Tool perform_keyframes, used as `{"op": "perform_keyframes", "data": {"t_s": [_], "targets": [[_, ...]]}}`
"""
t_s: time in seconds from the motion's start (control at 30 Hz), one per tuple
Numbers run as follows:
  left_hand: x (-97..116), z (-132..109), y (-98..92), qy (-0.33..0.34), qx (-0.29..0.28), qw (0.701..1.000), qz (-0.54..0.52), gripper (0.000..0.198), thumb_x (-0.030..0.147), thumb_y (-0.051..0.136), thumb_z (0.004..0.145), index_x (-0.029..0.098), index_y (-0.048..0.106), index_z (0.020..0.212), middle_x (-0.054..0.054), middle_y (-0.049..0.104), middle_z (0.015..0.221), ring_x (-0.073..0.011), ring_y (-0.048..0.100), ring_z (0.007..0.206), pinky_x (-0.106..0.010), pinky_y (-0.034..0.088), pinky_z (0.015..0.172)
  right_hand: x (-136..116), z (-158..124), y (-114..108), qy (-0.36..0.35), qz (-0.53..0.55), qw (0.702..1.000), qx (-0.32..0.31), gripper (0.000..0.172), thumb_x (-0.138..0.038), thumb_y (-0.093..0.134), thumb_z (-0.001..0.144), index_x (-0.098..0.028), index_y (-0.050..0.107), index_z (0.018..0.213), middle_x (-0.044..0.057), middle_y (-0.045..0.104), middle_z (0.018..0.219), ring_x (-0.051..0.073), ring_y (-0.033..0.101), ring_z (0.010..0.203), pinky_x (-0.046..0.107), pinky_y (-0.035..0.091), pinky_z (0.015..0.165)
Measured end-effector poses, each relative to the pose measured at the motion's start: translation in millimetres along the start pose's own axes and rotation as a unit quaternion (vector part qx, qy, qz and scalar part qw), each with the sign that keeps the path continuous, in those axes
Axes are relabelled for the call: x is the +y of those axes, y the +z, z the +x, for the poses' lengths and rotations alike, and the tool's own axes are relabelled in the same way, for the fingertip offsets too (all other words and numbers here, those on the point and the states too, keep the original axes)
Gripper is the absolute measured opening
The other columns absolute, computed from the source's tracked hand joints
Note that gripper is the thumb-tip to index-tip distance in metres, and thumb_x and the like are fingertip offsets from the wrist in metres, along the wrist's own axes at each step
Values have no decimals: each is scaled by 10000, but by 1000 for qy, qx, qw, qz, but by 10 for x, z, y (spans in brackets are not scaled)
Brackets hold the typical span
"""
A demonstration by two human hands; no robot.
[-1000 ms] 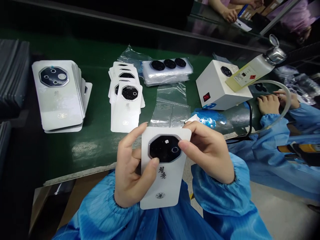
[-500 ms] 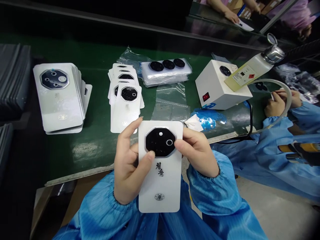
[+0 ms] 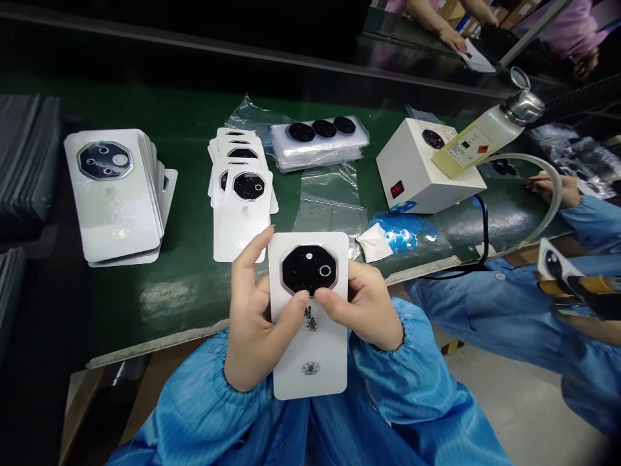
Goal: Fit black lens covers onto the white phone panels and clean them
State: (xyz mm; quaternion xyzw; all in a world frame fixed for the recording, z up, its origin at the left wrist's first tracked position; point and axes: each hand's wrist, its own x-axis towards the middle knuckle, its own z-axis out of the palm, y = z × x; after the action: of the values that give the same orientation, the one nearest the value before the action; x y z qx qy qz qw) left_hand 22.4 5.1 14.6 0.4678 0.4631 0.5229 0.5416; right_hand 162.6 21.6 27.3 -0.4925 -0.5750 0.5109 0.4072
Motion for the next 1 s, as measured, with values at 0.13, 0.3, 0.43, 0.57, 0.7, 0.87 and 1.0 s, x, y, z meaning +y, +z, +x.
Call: {"op": "perform_keyframes", "data": {"t_s": [0.13, 0.3, 0.43, 0.57, 0.7, 0.87, 1.0], "targets": [[-7, 16, 3, -53, 2, 997, -58, 672, 271, 634, 801, 272, 305, 1388, -89, 606, 1160, -141, 618, 577, -276, 509, 478, 119, 9, -31, -7, -9, 999, -39, 162, -323, 563, 767, -166, 536, 733, -15, 521, 620, 87, 443, 542, 198, 381, 464], [-80, 56, -89, -95, -35, 990, -97, 687, 267, 647, 786, 316, 272, 1359, 26, 657, 811, -121, 588, 608, -216, 472, 566, 220, 62, -34, -44, -8, 995, -87, 323, -385, 407, 893, -174, 468, 656, -20, 440, 570, 74, 376, 495, 200, 305, 431], [-190, 143, -228, -80, -34, 993, -74, 237, 351, 554, 857, 239, 505, 1061, 24, 598, 755, -117, 544, 669, -208, 432, 630, 260, 138, 42, -75, -21, 988, -136, 361, -411, 414, 891, -179, 436, 615, -16, 412, 550, 80, 370, 483, 209, 275, 400], [-240, 166, -300, -81, -53, 994, -55, 187, 379, 560, 845, 205, 493, 850, 45, 501, 626, -102, 455, 552, -205, 365, 526, 323, 192, 126, -77, -35, 986, -146, 430, -471, 337, 909, -183, 397, 594, -27, 352, 521, 73, 319, 455, 209, 263, 377], [-199, 151, -330, -77, -85, 993, -31, 229, 403, 545, 833, 191, 471, 784, 44, 465, 585, -103, 426, 506, -216, 343, 494, 362, 173, 201, -93, -75, 983, -142, 475, -530, 302, 901, -189, 374, 579, -22, 368, 519, 86, 368, 464, 214, 318, 403], [0, 434, -452, -15, -70, 994, 84, 209, 399, 526, 849, 192, 529, 870, 12, 553, 715, -146, 533, 641, -258, 428, 600, 357, 218, 129, -118, -188, 973, -57, 408, -443, 295, 930, -184, 489, 682, -10, 510, 617, 115, 502, 579, 227, 432, 528], [164, 995, -606, 60, 1, 973, 224, 253, 358, 521, 880, 168, 548, 1045, -45, 600, 979, -190, 587, 866, -368, 479, 768, 408, 474, -190, -111, -333, 935, 37, 215, -316, 448, 897, -157, 585, 944, 64, 595, 921, 170, 574, 864, 326, 471, 807]]}}
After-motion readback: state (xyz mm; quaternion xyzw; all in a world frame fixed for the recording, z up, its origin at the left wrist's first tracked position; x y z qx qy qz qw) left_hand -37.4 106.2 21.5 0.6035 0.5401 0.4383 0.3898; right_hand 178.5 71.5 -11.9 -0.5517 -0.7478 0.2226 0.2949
